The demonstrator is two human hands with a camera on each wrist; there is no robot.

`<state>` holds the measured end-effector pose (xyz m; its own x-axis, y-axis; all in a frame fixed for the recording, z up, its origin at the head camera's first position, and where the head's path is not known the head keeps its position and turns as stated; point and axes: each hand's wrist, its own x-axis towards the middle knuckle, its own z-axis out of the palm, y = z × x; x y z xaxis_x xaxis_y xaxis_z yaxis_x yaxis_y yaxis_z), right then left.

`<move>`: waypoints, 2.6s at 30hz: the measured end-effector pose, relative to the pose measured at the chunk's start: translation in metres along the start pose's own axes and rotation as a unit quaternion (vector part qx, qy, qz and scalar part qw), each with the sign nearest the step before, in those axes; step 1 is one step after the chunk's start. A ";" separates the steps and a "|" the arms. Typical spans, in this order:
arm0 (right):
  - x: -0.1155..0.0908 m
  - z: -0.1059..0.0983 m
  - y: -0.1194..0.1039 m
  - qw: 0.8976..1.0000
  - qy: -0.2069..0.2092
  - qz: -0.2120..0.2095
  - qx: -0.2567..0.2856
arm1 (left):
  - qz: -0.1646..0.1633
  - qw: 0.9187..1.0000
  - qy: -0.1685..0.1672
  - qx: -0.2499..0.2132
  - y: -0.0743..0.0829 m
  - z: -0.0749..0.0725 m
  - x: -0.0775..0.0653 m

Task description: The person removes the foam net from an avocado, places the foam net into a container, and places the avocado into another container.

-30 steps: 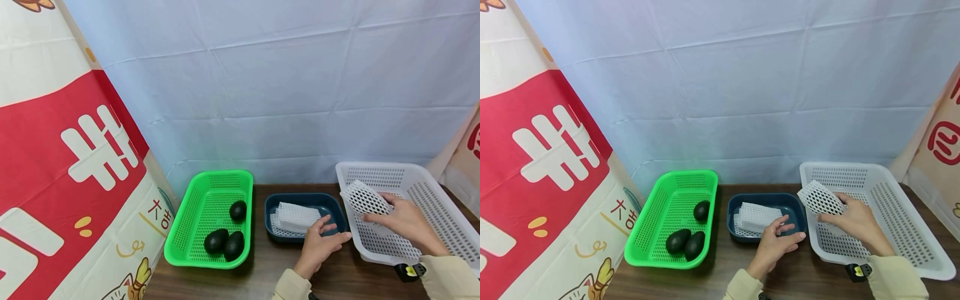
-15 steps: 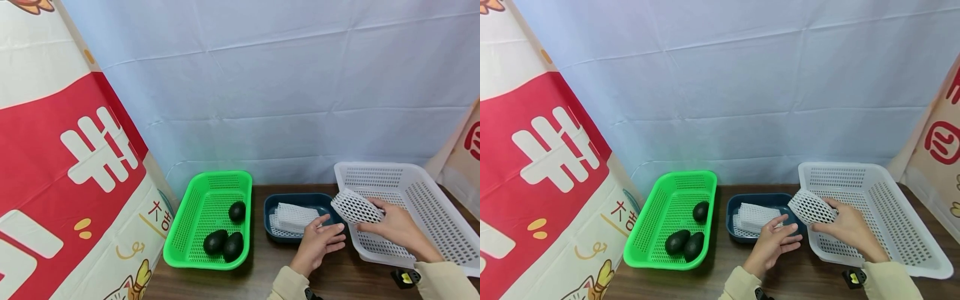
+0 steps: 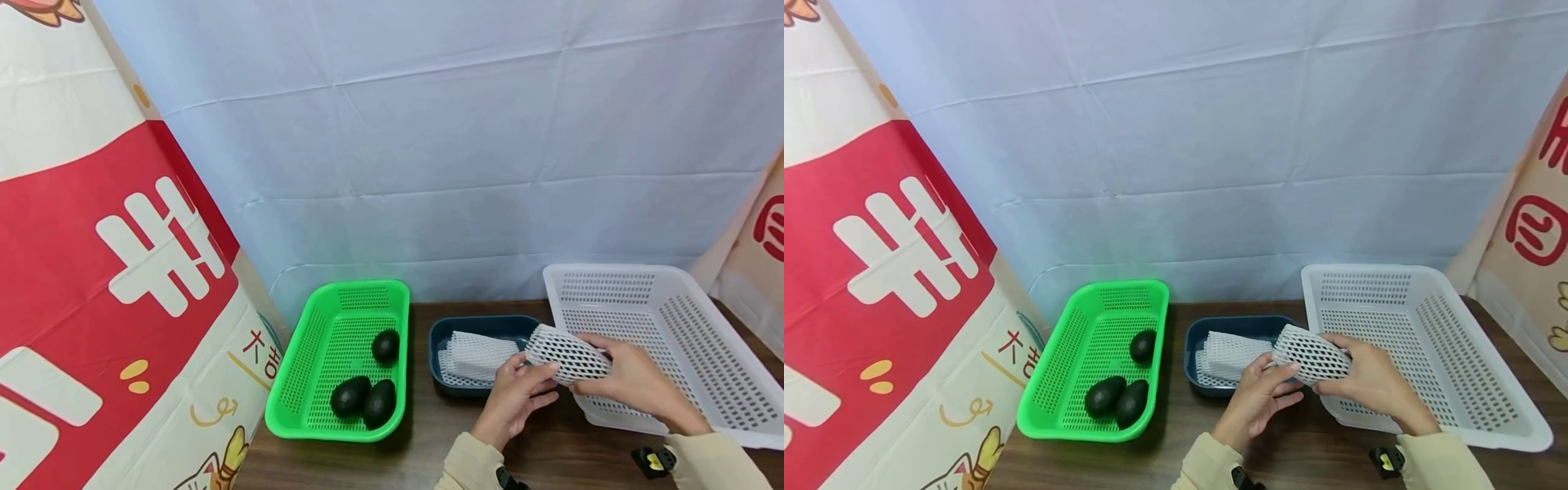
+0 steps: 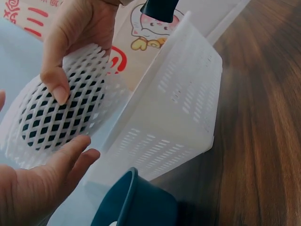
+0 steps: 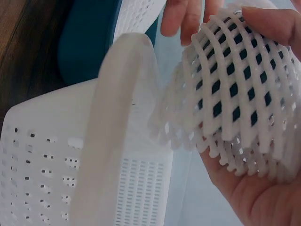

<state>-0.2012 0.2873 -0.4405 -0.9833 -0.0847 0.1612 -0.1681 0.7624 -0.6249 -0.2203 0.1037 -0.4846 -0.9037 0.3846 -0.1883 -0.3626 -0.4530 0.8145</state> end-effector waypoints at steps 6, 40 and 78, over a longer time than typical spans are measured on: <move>0.000 0.007 -0.005 1.000 -0.004 -0.022 0.015 | 0.028 1.000 -0.006 -0.005 -0.002 0.001 0.000; -0.019 0.025 0.006 0.830 -0.091 0.092 0.542 | 0.068 0.997 0.010 -0.030 0.008 -0.013 -0.003; -0.017 0.053 -0.027 0.799 -0.011 0.042 0.600 | 0.100 0.994 -0.028 0.016 0.040 -0.048 -0.017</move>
<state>-0.1841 0.2338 -0.4672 -0.9935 -0.0866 0.0743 -0.0341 -0.3965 -0.9174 -0.2303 0.0399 -0.4749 -0.9426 0.3338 0.0100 -0.1681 -0.5003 0.8494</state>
